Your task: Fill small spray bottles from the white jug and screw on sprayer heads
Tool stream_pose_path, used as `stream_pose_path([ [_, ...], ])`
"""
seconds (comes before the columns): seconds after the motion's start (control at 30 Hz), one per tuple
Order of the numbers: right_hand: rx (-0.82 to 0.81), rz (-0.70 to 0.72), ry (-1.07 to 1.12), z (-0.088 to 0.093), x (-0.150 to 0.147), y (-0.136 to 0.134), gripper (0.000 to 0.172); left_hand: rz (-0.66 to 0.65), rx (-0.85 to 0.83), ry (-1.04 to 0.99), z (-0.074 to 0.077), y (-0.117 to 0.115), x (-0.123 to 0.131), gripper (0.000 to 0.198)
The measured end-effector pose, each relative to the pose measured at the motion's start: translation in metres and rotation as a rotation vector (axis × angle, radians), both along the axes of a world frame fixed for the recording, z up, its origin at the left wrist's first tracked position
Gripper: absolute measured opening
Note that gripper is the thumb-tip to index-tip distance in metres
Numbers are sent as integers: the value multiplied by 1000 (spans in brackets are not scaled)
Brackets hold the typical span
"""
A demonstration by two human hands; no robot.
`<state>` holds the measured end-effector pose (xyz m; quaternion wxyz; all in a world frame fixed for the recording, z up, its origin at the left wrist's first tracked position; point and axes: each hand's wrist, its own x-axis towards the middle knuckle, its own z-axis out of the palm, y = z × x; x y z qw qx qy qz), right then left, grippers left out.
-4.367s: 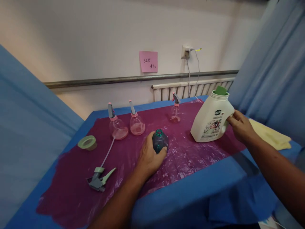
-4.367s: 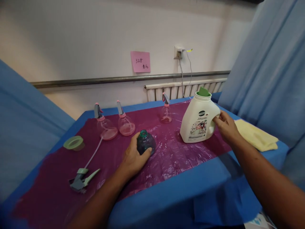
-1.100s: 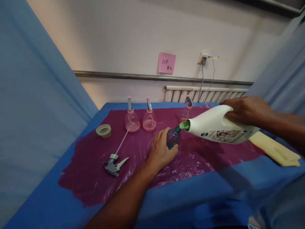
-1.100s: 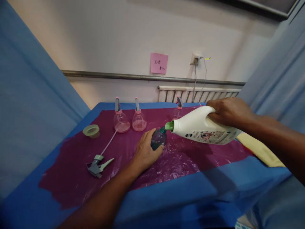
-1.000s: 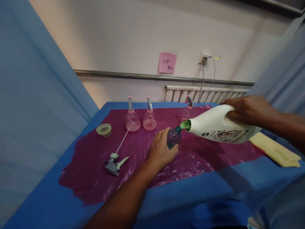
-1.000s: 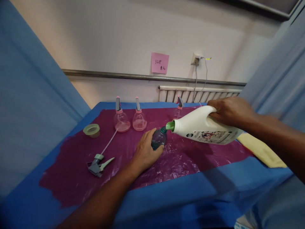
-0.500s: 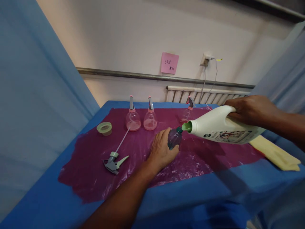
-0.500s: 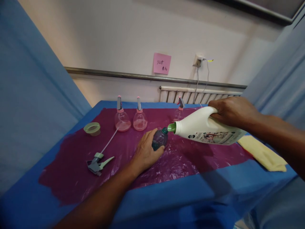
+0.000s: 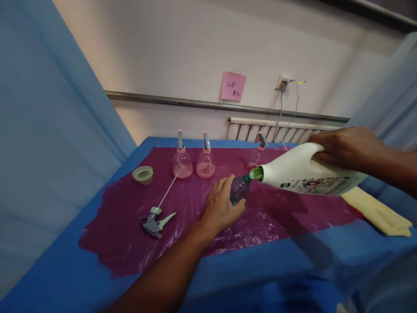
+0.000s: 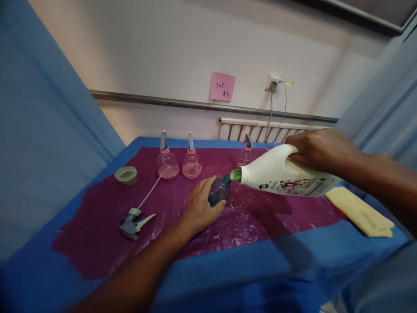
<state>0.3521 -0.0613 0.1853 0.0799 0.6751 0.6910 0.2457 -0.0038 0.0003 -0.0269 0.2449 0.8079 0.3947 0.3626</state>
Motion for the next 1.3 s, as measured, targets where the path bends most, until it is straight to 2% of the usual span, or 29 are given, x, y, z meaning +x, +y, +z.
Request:
stream_pose_path([
  [0.5,34,82,4,3,3,0,24,-8,-11,-15,1,-1,0,79],
  [1.07,37,87,-37,7,3,2,28,-12,-7,-16,0,-1,0,80],
  [1.3,29,71,-12,10,0,2,35,-21,-6,-12,1,-1,0,79],
])
